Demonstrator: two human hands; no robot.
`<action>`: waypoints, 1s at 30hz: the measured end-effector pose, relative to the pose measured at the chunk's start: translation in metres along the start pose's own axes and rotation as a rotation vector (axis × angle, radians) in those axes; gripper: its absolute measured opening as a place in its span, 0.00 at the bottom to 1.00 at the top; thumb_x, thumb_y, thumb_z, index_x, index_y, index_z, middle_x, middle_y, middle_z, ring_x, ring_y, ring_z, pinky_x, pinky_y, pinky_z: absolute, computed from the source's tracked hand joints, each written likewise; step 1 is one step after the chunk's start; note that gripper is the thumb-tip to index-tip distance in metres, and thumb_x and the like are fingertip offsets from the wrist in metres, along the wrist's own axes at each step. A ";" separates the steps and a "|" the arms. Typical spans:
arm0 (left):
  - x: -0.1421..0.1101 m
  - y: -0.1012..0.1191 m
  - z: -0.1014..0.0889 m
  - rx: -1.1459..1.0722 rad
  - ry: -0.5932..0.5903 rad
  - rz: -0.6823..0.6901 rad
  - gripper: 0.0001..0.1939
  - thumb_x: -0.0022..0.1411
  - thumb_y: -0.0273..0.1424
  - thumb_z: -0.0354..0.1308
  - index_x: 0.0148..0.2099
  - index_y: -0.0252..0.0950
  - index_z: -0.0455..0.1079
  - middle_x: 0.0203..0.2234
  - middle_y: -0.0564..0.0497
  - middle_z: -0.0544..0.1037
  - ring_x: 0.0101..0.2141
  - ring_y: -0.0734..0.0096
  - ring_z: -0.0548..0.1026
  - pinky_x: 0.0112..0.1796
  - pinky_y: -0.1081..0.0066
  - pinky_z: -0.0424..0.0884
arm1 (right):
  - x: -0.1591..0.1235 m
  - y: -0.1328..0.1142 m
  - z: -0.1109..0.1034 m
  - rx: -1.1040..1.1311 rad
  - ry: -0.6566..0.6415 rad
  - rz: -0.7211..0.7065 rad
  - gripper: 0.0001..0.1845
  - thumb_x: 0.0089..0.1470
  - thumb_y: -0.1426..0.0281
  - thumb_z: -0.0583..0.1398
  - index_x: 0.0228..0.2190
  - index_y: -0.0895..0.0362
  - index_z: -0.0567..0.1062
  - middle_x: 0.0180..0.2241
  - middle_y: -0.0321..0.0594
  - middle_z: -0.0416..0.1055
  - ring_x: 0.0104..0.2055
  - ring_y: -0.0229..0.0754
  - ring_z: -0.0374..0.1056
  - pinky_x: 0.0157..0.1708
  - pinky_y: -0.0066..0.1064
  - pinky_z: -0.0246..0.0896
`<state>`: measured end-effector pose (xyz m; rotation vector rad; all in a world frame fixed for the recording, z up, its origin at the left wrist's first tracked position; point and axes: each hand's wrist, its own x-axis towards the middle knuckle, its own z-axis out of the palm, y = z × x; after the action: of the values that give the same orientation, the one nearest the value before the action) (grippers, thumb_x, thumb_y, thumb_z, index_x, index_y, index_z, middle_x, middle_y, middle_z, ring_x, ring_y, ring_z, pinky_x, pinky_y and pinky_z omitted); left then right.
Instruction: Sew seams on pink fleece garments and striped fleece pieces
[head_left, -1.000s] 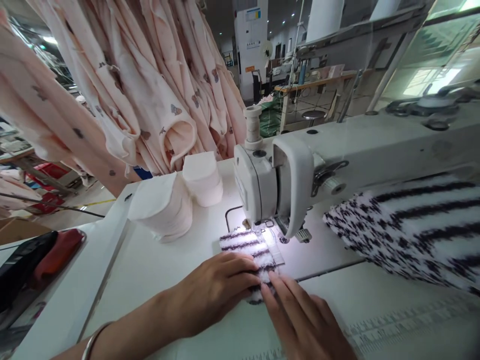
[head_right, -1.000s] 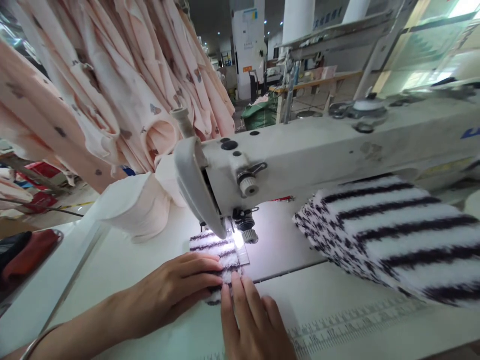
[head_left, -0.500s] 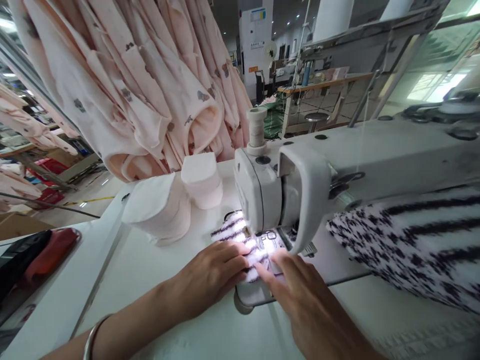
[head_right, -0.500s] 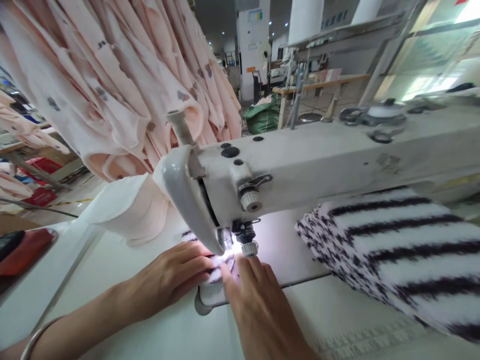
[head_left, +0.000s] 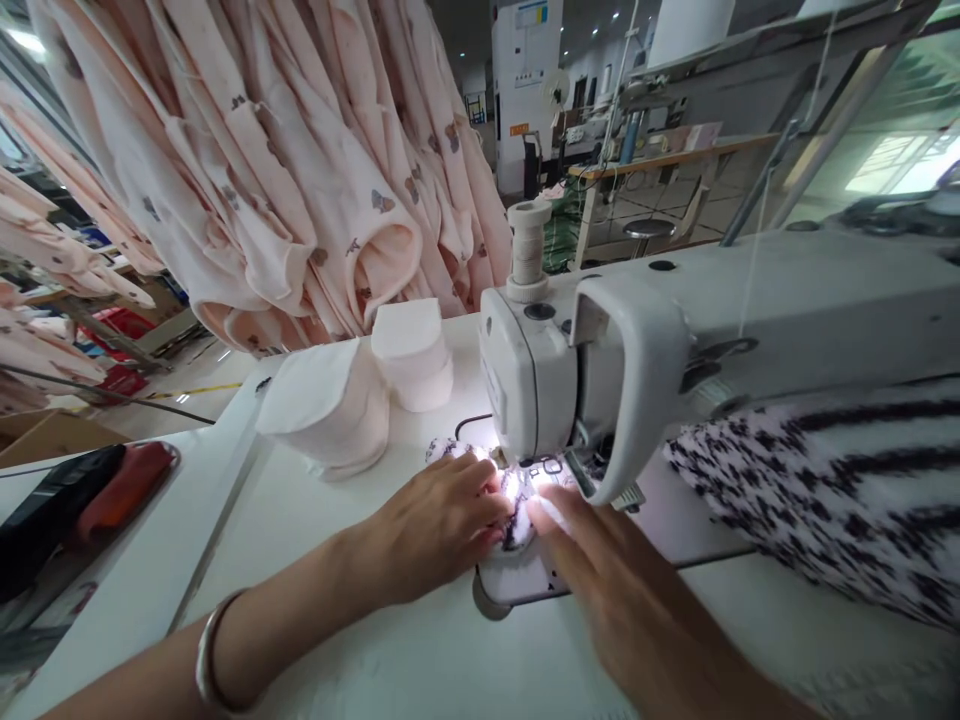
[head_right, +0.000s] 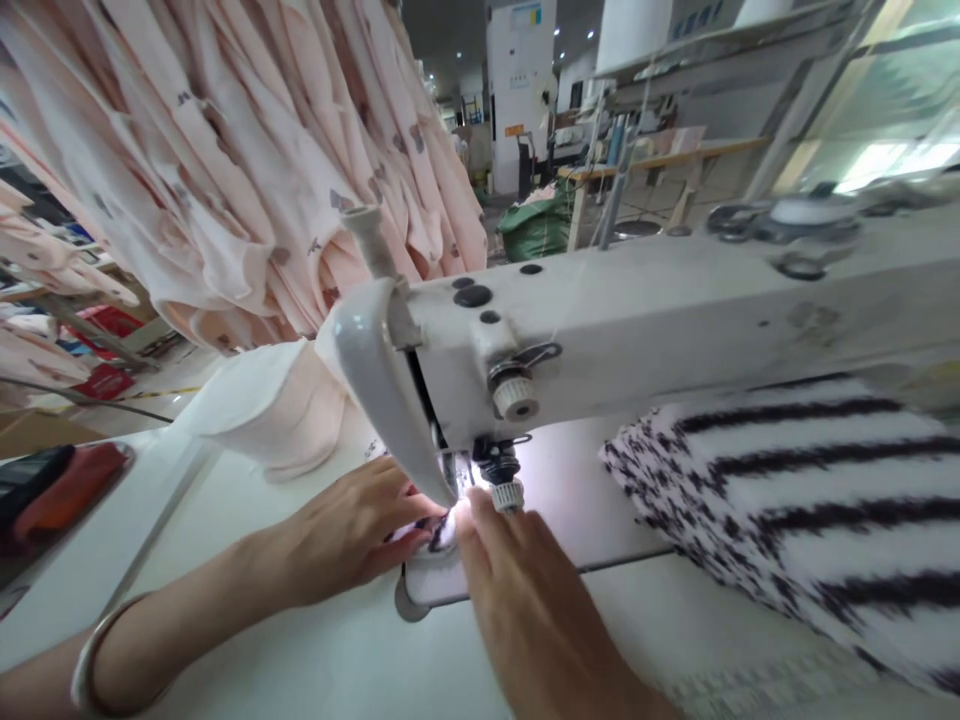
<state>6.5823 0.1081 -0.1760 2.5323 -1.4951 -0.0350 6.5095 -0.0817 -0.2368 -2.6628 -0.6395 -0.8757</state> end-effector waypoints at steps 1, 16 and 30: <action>0.001 -0.004 -0.003 -0.041 -0.015 0.035 0.08 0.63 0.27 0.50 0.42 0.35 0.69 0.37 0.46 0.71 0.36 0.66 0.67 0.37 0.66 0.66 | -0.002 -0.008 0.001 -0.034 -0.035 -0.018 0.28 0.52 0.84 0.40 0.48 0.62 0.70 0.47 0.45 0.68 0.47 0.45 0.63 0.38 0.35 0.64; -0.003 0.000 0.006 -0.050 -0.003 -0.063 0.08 0.60 0.27 0.53 0.43 0.35 0.68 0.34 0.48 0.72 0.33 0.67 0.68 0.33 0.67 0.67 | -0.003 0.005 -0.001 0.083 -0.109 -0.020 0.27 0.54 0.83 0.41 0.47 0.60 0.70 0.44 0.40 0.70 0.45 0.42 0.64 0.38 0.35 0.65; -0.019 0.005 -0.003 -0.162 -0.017 0.009 0.14 0.61 0.21 0.48 0.49 0.35 0.65 0.44 0.45 0.70 0.42 0.66 0.68 0.43 0.63 0.68 | -0.010 -0.003 0.000 0.175 -0.170 0.037 0.33 0.47 0.85 0.42 0.53 0.57 0.64 0.48 0.41 0.67 0.49 0.45 0.61 0.43 0.40 0.64</action>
<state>6.5694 0.1225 -0.1742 2.4038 -1.4468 -0.1699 6.5011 -0.0819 -0.2425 -2.5981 -0.6703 -0.5599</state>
